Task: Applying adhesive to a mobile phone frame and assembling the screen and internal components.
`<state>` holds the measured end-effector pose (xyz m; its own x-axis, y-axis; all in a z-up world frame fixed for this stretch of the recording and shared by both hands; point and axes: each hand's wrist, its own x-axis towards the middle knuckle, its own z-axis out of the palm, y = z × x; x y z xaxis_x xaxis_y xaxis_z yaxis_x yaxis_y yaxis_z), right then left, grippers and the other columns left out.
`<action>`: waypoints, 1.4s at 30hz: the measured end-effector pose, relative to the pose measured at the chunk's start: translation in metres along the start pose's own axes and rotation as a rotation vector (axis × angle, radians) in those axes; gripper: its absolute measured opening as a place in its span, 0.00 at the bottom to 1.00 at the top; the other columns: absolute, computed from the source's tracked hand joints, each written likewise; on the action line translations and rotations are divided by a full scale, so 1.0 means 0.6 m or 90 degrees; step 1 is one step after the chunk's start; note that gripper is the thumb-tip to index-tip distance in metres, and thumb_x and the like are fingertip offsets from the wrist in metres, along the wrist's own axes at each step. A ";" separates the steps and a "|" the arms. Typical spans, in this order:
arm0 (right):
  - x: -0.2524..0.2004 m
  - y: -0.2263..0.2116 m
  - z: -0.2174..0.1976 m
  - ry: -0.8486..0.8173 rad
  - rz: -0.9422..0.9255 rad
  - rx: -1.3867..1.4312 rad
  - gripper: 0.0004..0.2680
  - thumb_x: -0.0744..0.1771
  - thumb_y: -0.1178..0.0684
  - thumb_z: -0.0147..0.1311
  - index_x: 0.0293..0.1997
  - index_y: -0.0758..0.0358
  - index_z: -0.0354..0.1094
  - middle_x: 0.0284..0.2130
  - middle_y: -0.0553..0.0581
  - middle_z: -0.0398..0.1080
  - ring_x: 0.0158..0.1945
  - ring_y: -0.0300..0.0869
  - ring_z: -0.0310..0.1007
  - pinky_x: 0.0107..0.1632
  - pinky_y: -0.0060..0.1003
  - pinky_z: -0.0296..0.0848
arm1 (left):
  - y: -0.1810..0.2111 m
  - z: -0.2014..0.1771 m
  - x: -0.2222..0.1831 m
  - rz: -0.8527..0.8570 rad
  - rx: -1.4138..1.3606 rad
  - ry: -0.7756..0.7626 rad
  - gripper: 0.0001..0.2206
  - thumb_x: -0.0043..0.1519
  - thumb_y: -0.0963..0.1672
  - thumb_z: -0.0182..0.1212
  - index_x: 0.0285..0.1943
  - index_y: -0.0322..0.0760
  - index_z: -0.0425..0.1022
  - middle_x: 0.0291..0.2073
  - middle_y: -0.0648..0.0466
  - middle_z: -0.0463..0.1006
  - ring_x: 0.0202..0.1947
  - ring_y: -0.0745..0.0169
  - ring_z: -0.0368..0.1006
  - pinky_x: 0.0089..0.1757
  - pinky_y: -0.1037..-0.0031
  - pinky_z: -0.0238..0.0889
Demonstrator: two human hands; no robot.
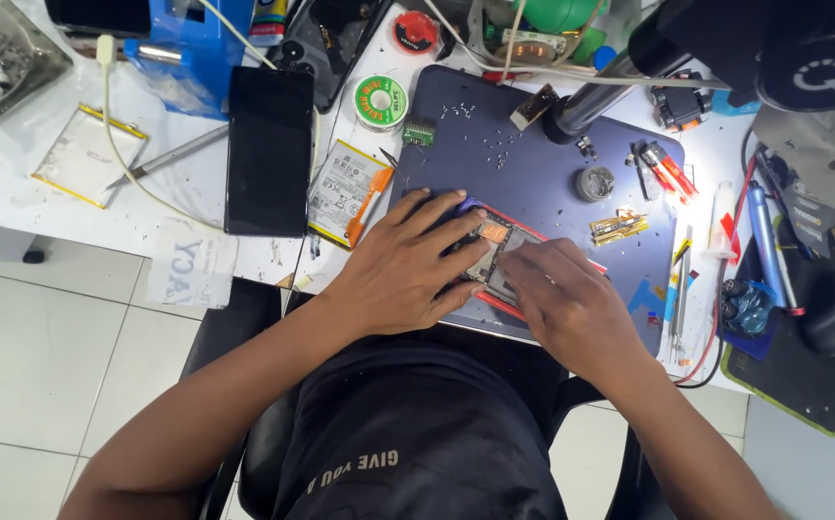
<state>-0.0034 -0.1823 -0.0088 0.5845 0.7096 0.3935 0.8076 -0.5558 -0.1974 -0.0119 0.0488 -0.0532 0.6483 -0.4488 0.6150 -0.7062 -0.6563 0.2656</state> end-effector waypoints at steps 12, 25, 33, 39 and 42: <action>0.004 0.000 0.001 -0.021 -0.015 -0.017 0.07 0.69 0.61 0.51 0.43 0.64 0.77 0.37 0.56 0.72 0.44 0.50 0.76 0.42 0.40 0.77 | -0.001 -0.002 -0.003 -0.011 -0.021 -0.026 0.19 0.67 0.52 0.53 0.60 0.41 0.78 0.54 0.43 0.78 0.62 0.38 0.70 0.61 0.46 0.58; 0.038 -0.023 -0.003 0.023 -0.060 -0.128 0.09 0.61 0.61 0.46 0.34 0.68 0.77 0.46 0.64 0.68 0.57 0.60 0.67 0.49 0.48 0.64 | 0.003 -0.015 0.001 -0.021 -0.042 -0.043 0.18 0.66 0.51 0.55 0.56 0.40 0.80 0.55 0.43 0.78 0.63 0.39 0.69 0.61 0.46 0.56; 0.039 -0.061 0.007 0.015 -0.108 -0.206 0.08 0.60 0.64 0.44 0.31 0.75 0.72 0.51 0.69 0.68 0.61 0.67 0.65 0.55 0.60 0.63 | 0.000 -0.009 0.002 -0.008 -0.023 -0.033 0.16 0.64 0.52 0.56 0.49 0.40 0.82 0.54 0.44 0.79 0.63 0.41 0.69 0.61 0.47 0.57; 0.016 -0.013 -0.015 -0.033 -0.042 -0.083 0.13 0.56 0.57 0.50 0.39 0.67 0.77 0.58 0.67 0.64 0.68 0.68 0.58 0.55 0.60 0.61 | 0.012 -0.008 -0.007 0.012 0.000 -0.018 0.19 0.65 0.54 0.56 0.56 0.43 0.79 0.54 0.45 0.78 0.63 0.40 0.69 0.60 0.49 0.59; 0.014 -0.004 -0.027 0.001 0.019 -0.027 0.17 0.55 0.56 0.50 0.45 0.63 0.78 0.61 0.66 0.63 0.69 0.68 0.56 0.55 0.56 0.61 | 0.009 -0.016 0.007 0.017 0.003 -0.021 0.19 0.67 0.54 0.54 0.56 0.40 0.79 0.54 0.43 0.78 0.63 0.39 0.69 0.59 0.49 0.60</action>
<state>-0.0015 -0.1819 0.0097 0.6079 0.6922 0.3890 0.7860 -0.5942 -0.1708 -0.0159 0.0492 -0.0422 0.6389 -0.4859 0.5964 -0.7218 -0.6468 0.2462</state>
